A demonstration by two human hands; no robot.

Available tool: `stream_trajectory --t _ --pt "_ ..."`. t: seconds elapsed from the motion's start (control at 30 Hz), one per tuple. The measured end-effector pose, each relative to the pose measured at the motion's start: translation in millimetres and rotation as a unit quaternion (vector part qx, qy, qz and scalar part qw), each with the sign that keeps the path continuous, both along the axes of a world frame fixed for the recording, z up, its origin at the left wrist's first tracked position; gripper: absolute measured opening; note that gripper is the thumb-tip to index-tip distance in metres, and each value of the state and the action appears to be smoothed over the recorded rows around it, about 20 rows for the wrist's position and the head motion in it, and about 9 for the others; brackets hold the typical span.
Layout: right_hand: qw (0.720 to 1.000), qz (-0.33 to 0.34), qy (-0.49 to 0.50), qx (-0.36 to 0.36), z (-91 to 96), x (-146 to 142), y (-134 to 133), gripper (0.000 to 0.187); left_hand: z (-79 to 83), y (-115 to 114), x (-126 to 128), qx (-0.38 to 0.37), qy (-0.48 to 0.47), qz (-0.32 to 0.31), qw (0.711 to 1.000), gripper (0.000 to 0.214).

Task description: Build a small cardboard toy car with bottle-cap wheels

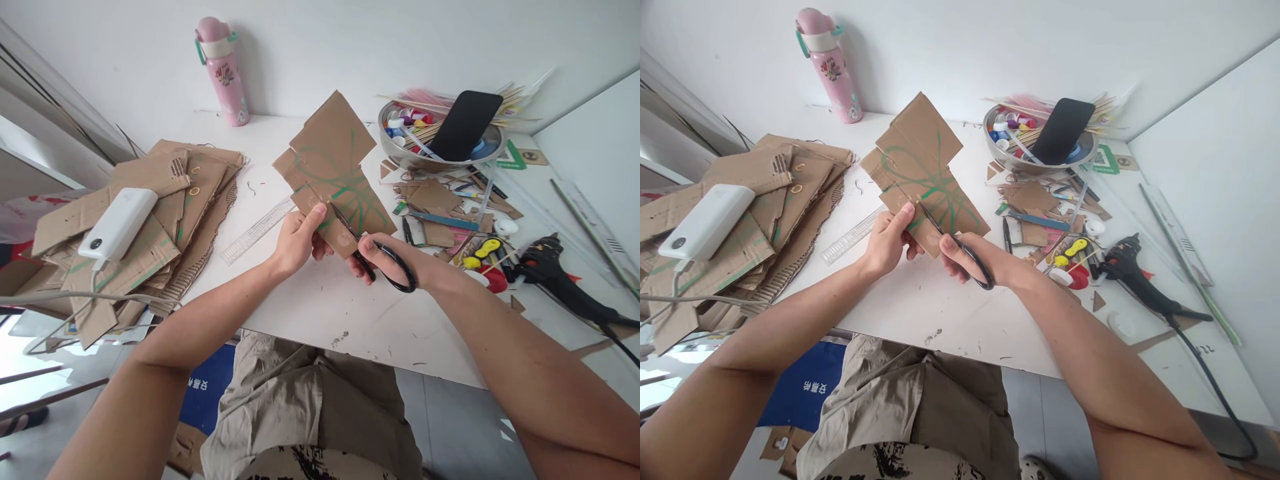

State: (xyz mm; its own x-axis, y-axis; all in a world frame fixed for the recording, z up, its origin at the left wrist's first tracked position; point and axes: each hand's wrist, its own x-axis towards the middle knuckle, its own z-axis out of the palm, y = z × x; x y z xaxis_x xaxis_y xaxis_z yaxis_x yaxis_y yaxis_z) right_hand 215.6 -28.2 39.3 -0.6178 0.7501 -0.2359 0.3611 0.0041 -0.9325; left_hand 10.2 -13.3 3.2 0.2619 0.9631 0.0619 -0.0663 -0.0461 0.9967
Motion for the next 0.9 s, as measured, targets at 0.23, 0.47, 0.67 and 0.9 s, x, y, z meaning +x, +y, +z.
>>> stream_trajectory --t 0.23,0.47,0.67,0.9 --pt "0.998 -0.057 0.003 0.002 6.1 -4.0 -5.2 0.1 1.9 -0.2 -3.8 0.002 -0.008 0.006 1.0 0.083" --pt "0.997 -0.078 0.006 0.017 8.8 3.7 -5.6 0.089 6.3 -1.3 -5.7 0.042 -0.005 0.024 0.999 0.085" --pt "0.997 -0.06 -0.04 0.022 7.5 3.8 0.2 0.083 11.2 9.3 -10.7 -0.007 -0.038 0.085 0.996 0.068" --pt "0.998 0.053 -0.023 -0.033 26.8 23.2 1.4 0.08 3.4 16.5 -15.5 -0.04 -0.05 0.038 0.997 0.064"
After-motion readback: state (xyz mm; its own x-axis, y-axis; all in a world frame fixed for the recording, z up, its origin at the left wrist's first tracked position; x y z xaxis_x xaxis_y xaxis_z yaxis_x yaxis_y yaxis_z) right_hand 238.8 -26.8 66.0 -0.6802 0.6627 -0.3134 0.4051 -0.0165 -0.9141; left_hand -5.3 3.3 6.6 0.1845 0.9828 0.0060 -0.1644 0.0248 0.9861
